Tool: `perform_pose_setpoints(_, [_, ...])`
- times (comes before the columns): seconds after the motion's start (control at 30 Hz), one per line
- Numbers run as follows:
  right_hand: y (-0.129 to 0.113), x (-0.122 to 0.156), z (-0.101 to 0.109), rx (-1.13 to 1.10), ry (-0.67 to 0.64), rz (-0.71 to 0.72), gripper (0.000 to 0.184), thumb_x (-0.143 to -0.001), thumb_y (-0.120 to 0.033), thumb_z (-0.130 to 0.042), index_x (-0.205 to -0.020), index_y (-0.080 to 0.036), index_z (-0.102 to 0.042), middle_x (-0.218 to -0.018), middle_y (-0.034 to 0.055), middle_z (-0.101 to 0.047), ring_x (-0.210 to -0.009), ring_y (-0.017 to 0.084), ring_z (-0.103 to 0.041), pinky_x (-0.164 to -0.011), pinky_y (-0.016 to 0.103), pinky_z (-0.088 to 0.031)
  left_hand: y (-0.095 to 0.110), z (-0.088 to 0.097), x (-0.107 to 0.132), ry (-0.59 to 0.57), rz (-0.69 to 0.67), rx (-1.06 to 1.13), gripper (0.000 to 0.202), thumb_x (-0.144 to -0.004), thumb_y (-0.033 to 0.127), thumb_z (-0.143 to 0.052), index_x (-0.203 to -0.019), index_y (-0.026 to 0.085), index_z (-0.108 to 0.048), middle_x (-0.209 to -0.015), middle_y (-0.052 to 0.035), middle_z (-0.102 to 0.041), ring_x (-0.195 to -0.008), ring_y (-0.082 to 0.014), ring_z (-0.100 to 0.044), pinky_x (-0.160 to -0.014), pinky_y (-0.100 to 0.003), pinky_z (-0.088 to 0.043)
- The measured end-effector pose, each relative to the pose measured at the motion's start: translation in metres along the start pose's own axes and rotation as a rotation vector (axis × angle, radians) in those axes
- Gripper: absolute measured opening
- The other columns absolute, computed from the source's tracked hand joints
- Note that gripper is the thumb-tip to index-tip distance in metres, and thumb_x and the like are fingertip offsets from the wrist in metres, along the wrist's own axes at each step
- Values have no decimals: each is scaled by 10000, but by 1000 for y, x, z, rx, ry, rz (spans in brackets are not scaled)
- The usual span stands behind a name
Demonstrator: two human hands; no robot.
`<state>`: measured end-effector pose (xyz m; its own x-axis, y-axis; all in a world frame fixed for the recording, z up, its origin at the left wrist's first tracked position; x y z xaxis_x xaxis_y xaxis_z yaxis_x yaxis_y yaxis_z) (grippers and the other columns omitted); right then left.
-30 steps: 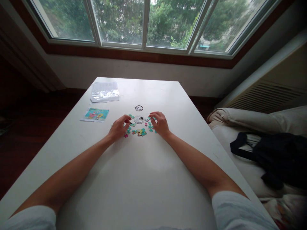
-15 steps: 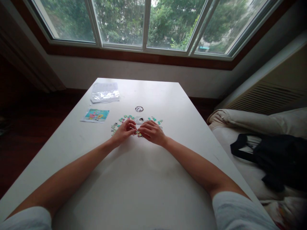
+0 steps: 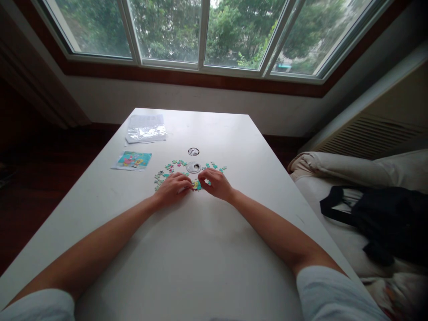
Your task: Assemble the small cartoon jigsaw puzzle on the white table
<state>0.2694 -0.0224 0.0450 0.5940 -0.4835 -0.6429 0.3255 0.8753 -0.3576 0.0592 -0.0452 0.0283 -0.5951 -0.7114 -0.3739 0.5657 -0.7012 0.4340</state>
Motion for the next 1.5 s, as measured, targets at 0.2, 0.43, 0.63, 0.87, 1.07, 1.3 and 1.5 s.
perform_pose_setpoints(0.2, [6, 4, -6, 0, -128, 35, 85, -921, -143, -559, -891, -217, -589, -795, 26, -630, -760, 166, -543, -733, 285, -434, 0, 1, 0, -41, -59, -104, 188, -1000, 243, -550, -1057, 261, -728, -1170, -46, -726, -1115, -225, -610, -1018, -412, -453])
perform_pose_setpoints(0.43, [4, 3, -13, -4, -297, 96, 131, -906, -99, -532, -871, -209, -595, -819, 31, -635, -785, 166, -546, -800, 285, -442, -5, 3, 0, -15, -78, -85, 199, -997, 234, -547, -1060, 262, -734, -1164, -49, -737, -1140, -214, -619, -1038, -400, -473])
perform_pose_setpoints(0.63, [2, 4, -19, 80, -336, 151, 108, -963, -155, -534, -894, -208, -599, -867, 50, -645, -842, 182, -561, -813, 293, -443, -6, 3, 0, -13, -79, -58, 210, -988, 223, -547, -1067, 255, -739, -1165, -57, -739, -1141, -217, -618, -1046, -409, -478])
perform_pose_setpoints(0.87, [0, 4, -18, 175, -333, 216, 122, -999, -180, -510, -931, -212, -606, -909, 64, -645, -867, 195, -556, -811, 311, -445, -6, 4, -1, -18, -61, -13, 217, -993, 241, -539, -1060, 260, -744, -1165, -64, -740, -1144, -231, -614, -1054, -429, -463])
perform_pose_setpoints(1.07, [4, 6, -20, 168, -352, 200, 105, -991, -174, -527, -952, -209, -618, -927, 68, -650, -889, 199, -561, -827, 318, -452, -6, 3, -1, -18, -54, 5, 205, -985, 233, -552, -1051, 266, -742, -1167, -58, -740, -1149, -231, -611, -1064, -424, -448])
perform_pose_setpoints(1.3, [5, 4, -19, 67, -350, 137, 109, -994, -221, -560, -917, -205, -636, -930, 64, -654, -902, 196, -563, -853, 326, -468, -6, 3, -1, -39, -62, -34, 213, -987, 215, -536, -1065, 252, -731, -1184, -58, -733, -1149, -231, -606, -1059, -425, -449])
perform_pose_setpoints(1.5, [8, 5, -19, 12, -346, 109, 114, -988, -243, -588, -932, -216, -684, -950, 67, -670, -922, 201, -582, -867, 337, -476, -7, 3, 0, -34, -52, -31, 217, -987, 221, -536, -1076, 260, -730, -1194, -55, -728, -1158, -233, -601, -1065, -427, -447])
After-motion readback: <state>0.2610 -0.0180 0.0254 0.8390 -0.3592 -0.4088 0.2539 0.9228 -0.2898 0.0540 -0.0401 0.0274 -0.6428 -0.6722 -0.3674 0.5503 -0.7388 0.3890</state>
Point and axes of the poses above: each hand's wrist, its own x-axis away from the middle knuckle, its own z-axis out of the back of the hand, y = z × x, the point moved 3 cm from there along -x, towards the middle knuckle
